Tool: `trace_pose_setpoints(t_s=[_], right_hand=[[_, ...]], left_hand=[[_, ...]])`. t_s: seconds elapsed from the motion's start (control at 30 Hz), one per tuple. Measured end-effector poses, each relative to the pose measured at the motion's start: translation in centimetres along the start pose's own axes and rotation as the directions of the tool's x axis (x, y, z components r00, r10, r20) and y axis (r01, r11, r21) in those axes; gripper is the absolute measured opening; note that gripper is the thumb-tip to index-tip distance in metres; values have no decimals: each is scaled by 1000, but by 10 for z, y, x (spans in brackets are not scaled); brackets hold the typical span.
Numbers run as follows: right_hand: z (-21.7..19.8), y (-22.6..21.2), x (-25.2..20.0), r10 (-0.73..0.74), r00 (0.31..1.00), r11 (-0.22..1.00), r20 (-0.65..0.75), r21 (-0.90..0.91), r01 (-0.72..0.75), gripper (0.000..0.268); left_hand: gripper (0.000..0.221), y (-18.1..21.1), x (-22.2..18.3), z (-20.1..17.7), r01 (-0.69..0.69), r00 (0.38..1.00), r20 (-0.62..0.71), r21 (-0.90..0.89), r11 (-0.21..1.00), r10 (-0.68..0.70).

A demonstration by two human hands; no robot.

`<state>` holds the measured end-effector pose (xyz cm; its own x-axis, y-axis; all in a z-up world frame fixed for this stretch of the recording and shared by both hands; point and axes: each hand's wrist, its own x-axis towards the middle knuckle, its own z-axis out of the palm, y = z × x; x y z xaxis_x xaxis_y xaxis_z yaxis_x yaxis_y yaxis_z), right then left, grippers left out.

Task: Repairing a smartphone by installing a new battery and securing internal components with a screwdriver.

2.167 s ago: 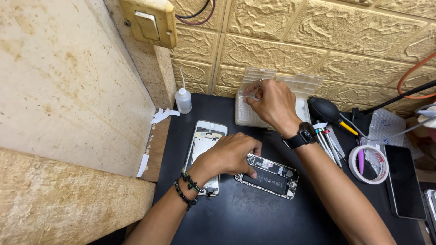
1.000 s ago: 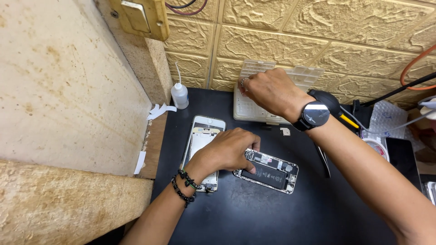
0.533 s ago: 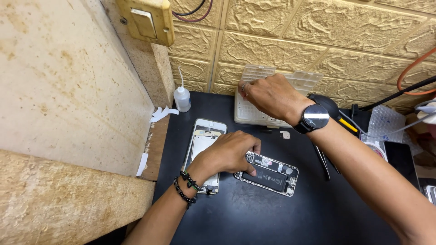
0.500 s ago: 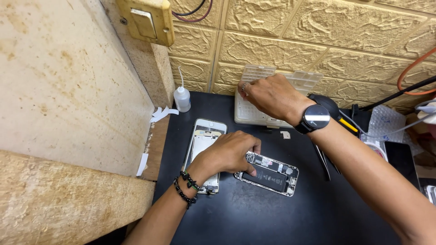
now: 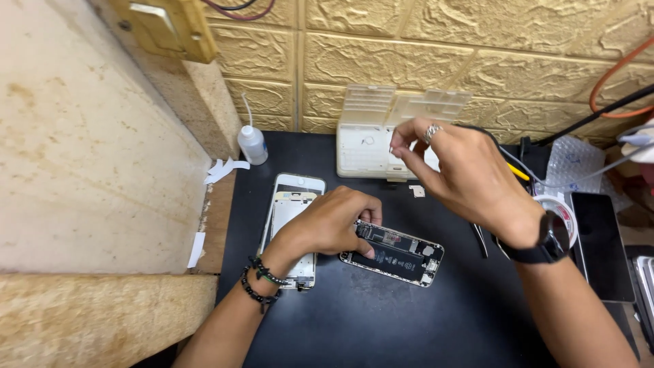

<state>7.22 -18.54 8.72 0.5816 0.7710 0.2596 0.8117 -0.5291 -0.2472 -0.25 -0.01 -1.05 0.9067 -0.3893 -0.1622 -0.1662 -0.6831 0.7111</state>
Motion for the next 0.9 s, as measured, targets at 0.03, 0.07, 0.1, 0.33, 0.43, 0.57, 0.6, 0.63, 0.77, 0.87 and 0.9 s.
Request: trace_pose_setpoints(t_s=[0.03, 0.07, 0.1, 0.33, 0.43, 0.57, 0.6, 0.63, 0.77, 0.87, 0.9], right_hand=[[-1, 1, -9, 5, 1000, 998, -12, 57, -4, 11], [-2, 2, -14, 16, 1000, 998, -16, 61, -15, 11], [-3, 3, -20, -13, 1000, 991, 11, 131, 11, 12], [0, 17, -54, 191, 958, 911, 214, 325, -254, 21], [2, 21, -63, 72, 992, 939, 103, 329, -102, 15], [3, 21, -71, -61, 998, 895, 8, 443, 51, 17], [5, 21, -73, -46, 999, 897, 4, 441, 39, 17], [7, 21, -76, -29, 1000, 898, 5, 440, 24, 18], [22, 16, -77, 78, 994, 895, -71, 443, -39, 15], [36, 13, -82, 101, 983, 867, -155, 498, -10, 12], [39, 11, -84, 119, 973, 866, -197, 500, -4, 11]], left_hand=[[38, 1, 1, 0, -23, 1000, -6, -39, 999, 23], [38, 0, 2, 1, -25, 1000, 5, -35, 999, 25], [36, -1, 3, 2, -77, 997, -15, -100, 992, 76], [30, 8, 2, -1, -219, 973, -104, -106, 970, 209], [33, 8, 4, 0, -195, 978, -101, -105, 975, 185], [34, 14, 4, -1, -176, 982, -90, -123, 977, 165], [34, 14, 4, -1, -203, 976, -111, -132, 970, 189], [35, 14, 4, 1, -228, 969, -130, -144, 963, 210], [36, 12, 5, 2, -194, 979, -99, -159, 968, 180], [37, 11, 6, 3, -216, 973, -123, -182, 959, 196], [37, 11, 6, 3, -187, 979, -112, -169, 968, 170]])
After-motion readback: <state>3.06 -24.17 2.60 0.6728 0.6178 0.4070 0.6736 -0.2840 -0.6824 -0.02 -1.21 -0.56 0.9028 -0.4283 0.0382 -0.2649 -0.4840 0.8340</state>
